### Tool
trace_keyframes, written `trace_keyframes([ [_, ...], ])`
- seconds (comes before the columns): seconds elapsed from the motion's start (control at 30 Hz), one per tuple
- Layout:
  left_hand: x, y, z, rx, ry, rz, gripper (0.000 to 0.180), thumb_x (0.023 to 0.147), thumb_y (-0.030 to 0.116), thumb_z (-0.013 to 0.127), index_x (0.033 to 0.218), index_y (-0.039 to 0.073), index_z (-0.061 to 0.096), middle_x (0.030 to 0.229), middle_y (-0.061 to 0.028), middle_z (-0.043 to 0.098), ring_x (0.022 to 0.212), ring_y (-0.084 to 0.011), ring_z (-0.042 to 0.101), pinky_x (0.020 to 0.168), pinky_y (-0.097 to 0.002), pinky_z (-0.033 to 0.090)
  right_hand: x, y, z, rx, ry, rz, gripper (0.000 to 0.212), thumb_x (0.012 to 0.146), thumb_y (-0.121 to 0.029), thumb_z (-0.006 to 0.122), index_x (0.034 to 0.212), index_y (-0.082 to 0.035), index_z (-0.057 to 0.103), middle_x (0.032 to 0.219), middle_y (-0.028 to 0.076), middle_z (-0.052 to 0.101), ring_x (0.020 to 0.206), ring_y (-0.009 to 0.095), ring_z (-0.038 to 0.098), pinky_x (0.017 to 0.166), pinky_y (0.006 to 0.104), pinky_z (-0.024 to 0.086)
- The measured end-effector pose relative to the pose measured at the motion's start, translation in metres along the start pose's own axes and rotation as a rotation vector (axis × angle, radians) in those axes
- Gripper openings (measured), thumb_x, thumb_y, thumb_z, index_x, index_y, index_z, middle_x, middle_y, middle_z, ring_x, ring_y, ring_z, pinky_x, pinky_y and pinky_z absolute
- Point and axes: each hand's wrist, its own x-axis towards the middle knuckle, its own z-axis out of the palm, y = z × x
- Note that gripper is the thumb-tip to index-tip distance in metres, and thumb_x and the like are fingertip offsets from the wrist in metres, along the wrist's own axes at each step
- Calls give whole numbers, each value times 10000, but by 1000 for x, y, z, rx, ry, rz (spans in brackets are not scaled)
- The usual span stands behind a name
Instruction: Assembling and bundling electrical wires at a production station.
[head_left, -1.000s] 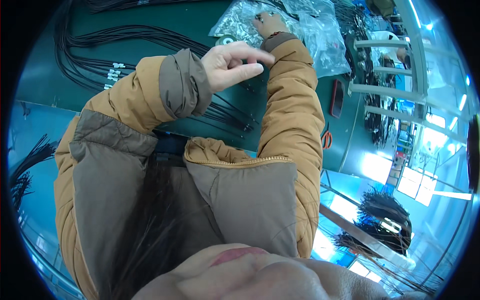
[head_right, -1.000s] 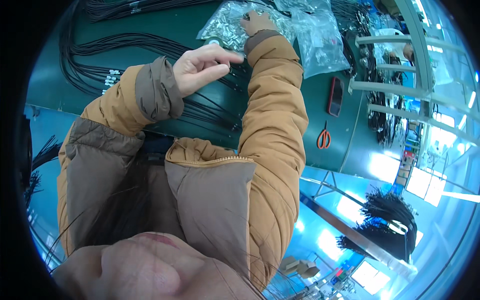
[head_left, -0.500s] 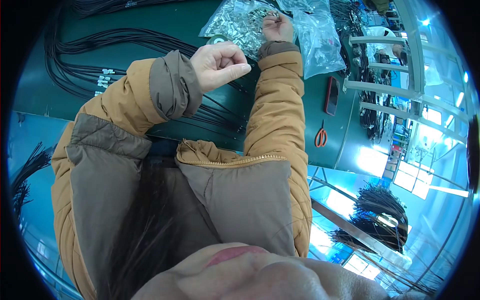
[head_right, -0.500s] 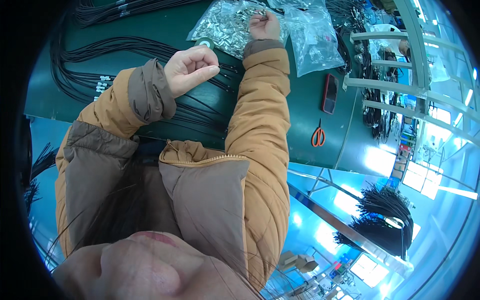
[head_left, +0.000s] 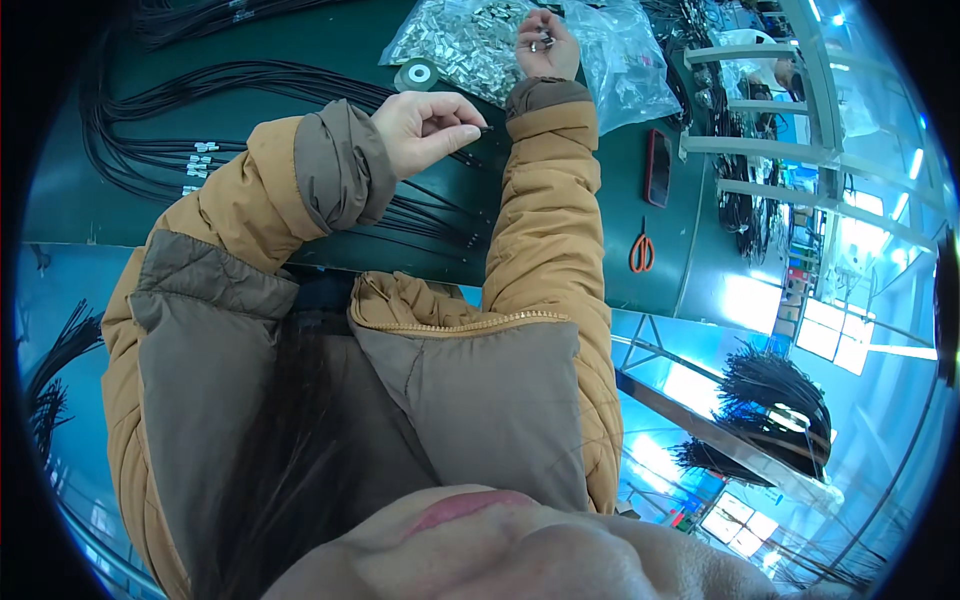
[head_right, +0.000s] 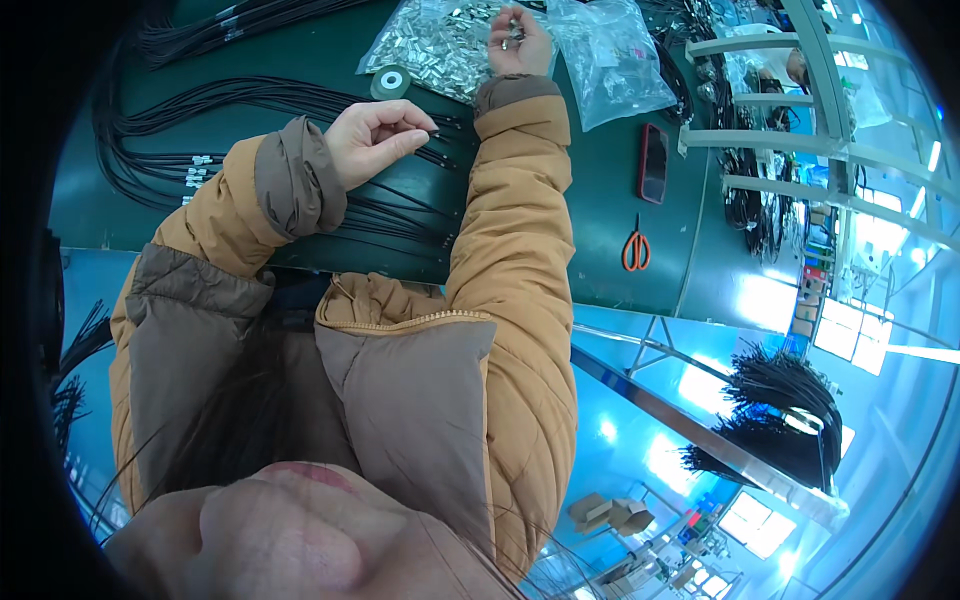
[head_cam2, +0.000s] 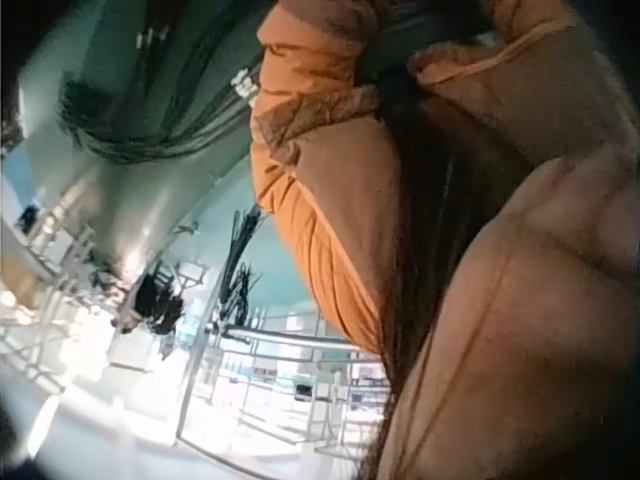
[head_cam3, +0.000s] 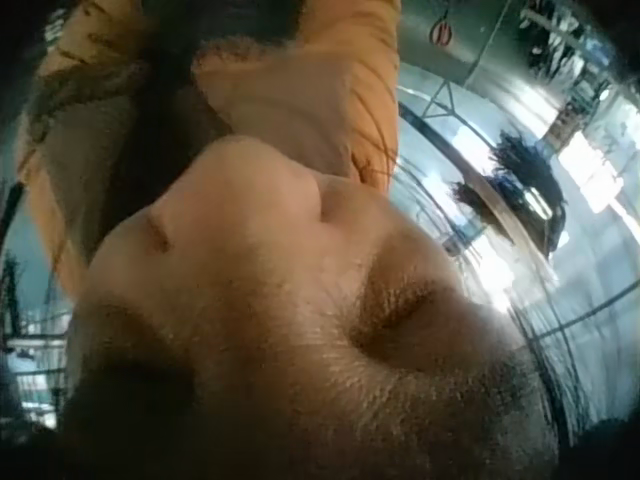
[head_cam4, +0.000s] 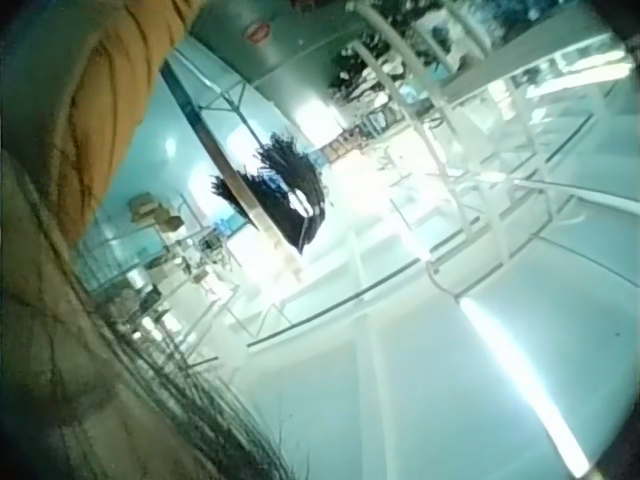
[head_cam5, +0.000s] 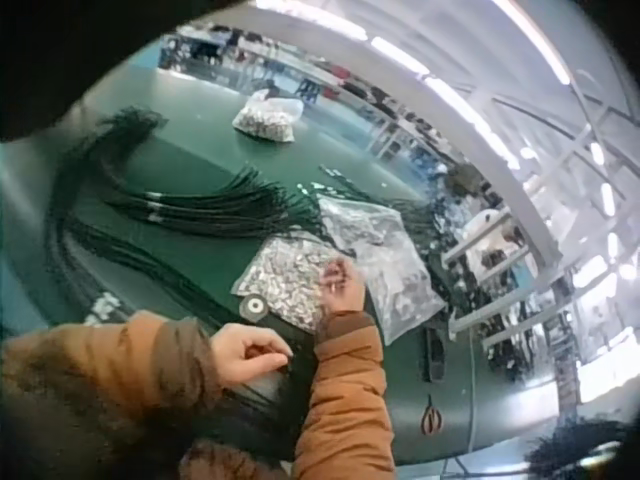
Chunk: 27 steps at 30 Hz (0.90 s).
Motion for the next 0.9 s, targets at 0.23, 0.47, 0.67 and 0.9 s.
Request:
trace_keyframes([
  [0.23, -4, 3, -5, 47, 21, -39, 188, 991, 188, 688, 1088, 36, 740, 831, 8, 689, 739, -45, 589, 698, -240, 503, -11, 54, 59, -2504, 140, -362, 617, 885, -534, 720, 1231, -27, 665, 1132, 241, 731, 1047, 368, 710, 868, 450, 563],
  [0.47, -4, 5, -4, 86, 12, -1, 178, 987, 189, 692, 1087, 52, 745, 841, -19, 712, 748, -74, 625, 720, -260, 526, 10, 32, 45, -2236, -5, -385, 535, 927, -476, 670, 1214, -26, 654, 1136, 258, 714, 1052, 416, 696, 898, 473, 560],
  [0.67, -6, -2, -5, 71, 61, 31, 173, 986, 191, 691, 1080, 57, 748, 832, -18, 710, 749, -77, 629, 714, -266, 530, -1, 14, 44, -402, 196, 38, 383, 1064, -312, 561, 1211, 41, 586, 1083, 196, 689, 978, 326, 716, 702, 381, 618],
  [0.9, 3, 5, 5, 66, 25, 34, 176, 987, 194, 691, 1078, 56, 749, 833, -17, 710, 751, -79, 631, 716, -264, 531, -8, -7, 22, 145, 77, 68, 243, 1055, -233, 570, 1107, 0, 610, 960, 120, 662, 780, 219, 651, 680, 330, 598],
])
